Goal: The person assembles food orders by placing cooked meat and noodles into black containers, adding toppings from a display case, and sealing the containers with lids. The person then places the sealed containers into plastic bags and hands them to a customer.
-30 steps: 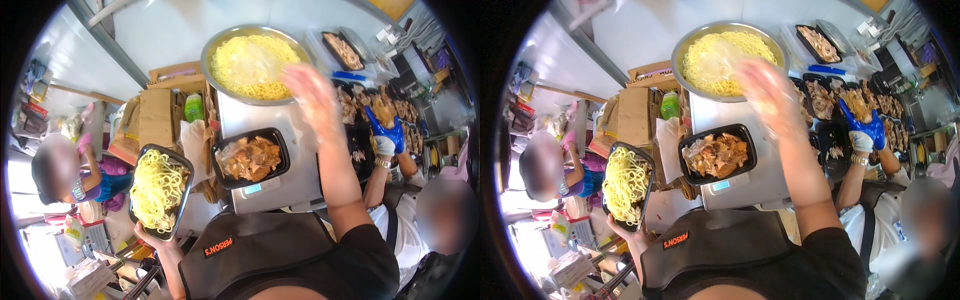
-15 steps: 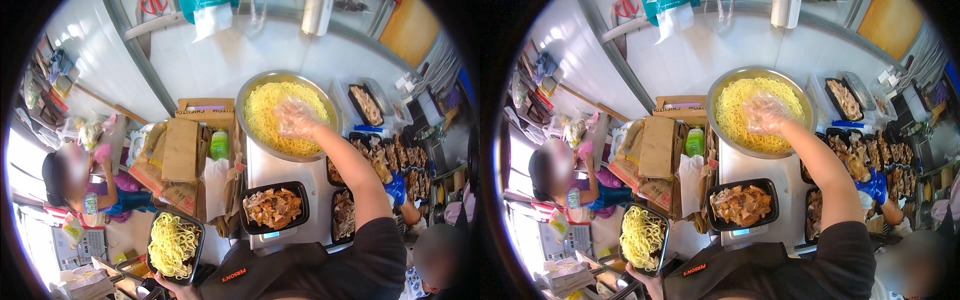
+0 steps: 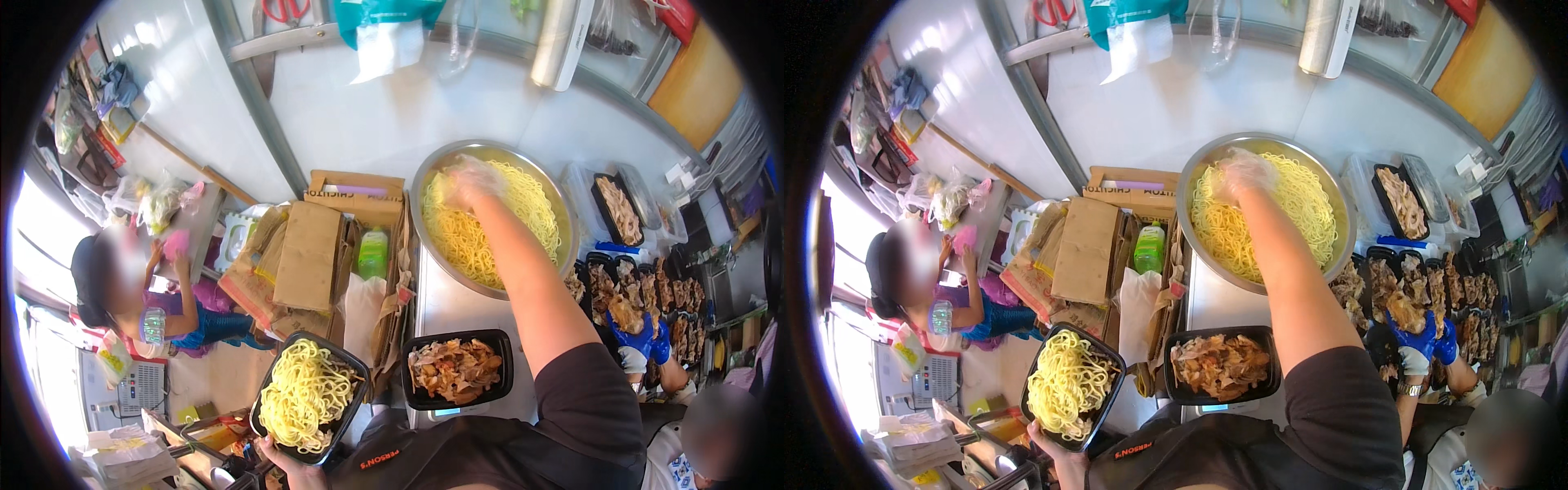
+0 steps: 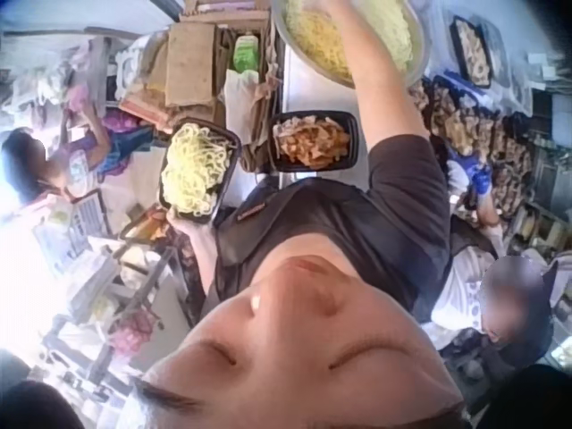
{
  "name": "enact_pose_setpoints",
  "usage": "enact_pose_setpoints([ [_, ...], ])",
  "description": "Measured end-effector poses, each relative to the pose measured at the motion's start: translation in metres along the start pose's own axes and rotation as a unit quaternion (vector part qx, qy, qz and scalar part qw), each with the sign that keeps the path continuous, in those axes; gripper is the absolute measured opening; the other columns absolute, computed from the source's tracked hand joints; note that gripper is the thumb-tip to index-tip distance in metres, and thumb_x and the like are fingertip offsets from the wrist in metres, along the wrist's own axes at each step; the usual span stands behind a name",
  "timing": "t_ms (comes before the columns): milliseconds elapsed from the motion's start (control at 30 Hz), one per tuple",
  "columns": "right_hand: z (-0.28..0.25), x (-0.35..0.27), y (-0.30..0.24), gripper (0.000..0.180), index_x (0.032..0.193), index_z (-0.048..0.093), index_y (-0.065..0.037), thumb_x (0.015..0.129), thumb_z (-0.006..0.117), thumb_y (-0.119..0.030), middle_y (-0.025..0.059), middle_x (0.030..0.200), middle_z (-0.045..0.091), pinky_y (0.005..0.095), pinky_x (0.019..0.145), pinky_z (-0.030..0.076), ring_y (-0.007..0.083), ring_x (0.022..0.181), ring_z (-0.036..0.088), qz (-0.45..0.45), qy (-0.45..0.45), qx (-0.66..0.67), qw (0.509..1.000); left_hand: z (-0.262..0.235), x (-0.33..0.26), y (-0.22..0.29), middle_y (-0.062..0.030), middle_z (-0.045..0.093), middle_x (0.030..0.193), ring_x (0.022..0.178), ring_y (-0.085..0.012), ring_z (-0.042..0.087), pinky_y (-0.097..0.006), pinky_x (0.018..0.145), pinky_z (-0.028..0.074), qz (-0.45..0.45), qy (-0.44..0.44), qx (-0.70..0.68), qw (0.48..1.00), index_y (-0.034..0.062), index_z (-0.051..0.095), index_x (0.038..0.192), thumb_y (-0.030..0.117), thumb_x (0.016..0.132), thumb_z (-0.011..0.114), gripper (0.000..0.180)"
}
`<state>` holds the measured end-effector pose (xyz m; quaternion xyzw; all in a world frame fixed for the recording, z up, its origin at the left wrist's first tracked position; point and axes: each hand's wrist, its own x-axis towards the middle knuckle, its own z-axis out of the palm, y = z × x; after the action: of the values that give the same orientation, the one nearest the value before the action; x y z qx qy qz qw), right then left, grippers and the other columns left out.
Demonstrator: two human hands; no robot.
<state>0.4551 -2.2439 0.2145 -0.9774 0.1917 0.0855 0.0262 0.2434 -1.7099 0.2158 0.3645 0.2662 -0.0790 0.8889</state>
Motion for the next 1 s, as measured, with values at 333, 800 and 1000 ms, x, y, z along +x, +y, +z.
enact_pose_setpoints([
  [333,-0.083,-0.055,0.070,0.041,0.111,0.055,0.001,0.072,0.067,0.004,0.0116,0.100,0.062,0.0276,0.079,0.052,0.0199,0.089,0.061,0.049,0.092,0.598,0.795,-0.005,0.000,0.006,-0.0138,0.048,0.131,0.114,-0.0321,0.050,-0.044,0.094,0.043,-0.031,-0.049,-0.034,0.998,0.0053,0.040,0.133,0.049,0.076,0.047,0.072],
  [800,-0.293,-0.150,0.072,0.041,0.119,0.052,-0.001,0.079,0.064,-0.005,0.0105,0.102,0.064,0.0283,0.078,0.052,0.0159,0.094,0.061,-0.065,0.420,0.472,0.772,-0.027,0.013,0.005,-0.0135,0.049,0.130,0.113,-0.0310,0.051,-0.043,0.092,0.045,0.025,-0.017,-0.049,0.998,0.0051,0.040,0.134,0.049,0.079,0.043,0.070],
  [1000,-0.288,-0.185,0.072,0.042,0.118,0.052,-0.003,0.078,0.065,-0.004,0.0104,0.105,0.062,0.0294,0.079,0.052,0.0169,0.096,0.060,-0.096,0.448,0.444,0.770,-0.032,0.010,0.007,-0.0134,0.051,0.126,0.110,-0.0318,0.053,-0.049,0.085,0.048,0.015,-0.024,-0.045,0.999,0.0078,0.039,0.134,0.049,0.079,0.043,0.069],
])
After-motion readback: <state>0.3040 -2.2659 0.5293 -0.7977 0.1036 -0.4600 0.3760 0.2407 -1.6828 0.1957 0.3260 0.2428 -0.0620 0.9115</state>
